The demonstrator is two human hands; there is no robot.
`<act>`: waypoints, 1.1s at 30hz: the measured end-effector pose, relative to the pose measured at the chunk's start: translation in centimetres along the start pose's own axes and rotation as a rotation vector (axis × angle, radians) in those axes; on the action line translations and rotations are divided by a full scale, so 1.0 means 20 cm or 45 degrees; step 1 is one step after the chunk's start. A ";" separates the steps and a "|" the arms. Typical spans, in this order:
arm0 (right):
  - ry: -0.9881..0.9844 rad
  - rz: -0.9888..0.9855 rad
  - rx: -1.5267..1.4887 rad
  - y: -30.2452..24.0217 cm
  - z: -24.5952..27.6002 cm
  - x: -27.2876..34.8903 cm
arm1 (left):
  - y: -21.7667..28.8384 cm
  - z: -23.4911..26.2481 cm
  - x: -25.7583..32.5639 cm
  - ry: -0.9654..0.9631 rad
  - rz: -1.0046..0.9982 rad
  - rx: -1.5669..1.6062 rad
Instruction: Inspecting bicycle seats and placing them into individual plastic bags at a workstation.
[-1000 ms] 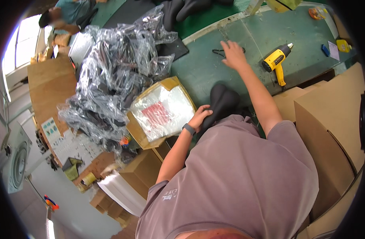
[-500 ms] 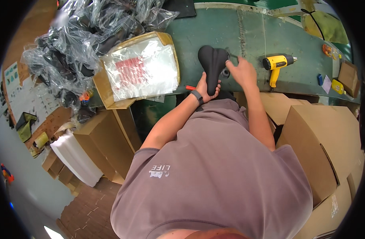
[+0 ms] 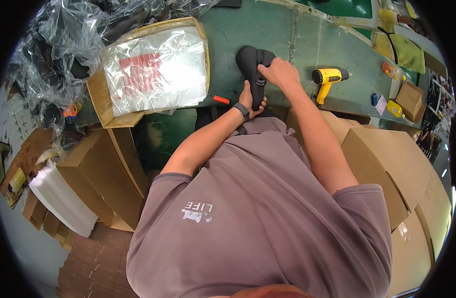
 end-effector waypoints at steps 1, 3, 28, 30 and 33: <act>-0.013 -0.016 0.004 -0.02 0.01 -0.04 | 0.00 0.00 0.01 -0.004 0.000 0.019; -0.049 -0.046 0.018 -0.05 0.02 -0.12 | 0.02 -0.01 0.01 0.000 -0.004 0.010; -0.076 -0.125 -0.047 0.01 -0.01 -0.29 | 0.07 -0.06 0.02 0.097 0.047 -0.038; -0.089 -0.142 -0.066 0.04 0.01 -0.37 | 0.07 -0.08 0.01 0.096 0.041 -0.042; 0.046 -0.083 -0.114 0.10 -0.01 -0.33 | 0.06 -0.09 0.00 0.121 0.100 -0.013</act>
Point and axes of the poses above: each hand's wrist, its own x-axis away from the middle knuckle, its own z-axis out of the back of the hand, y = z × x, the point moved 1 cm from there along -x, towards the middle knuckle, and after that the axes turned 10 degrees about -x, right-handed, at the moved point
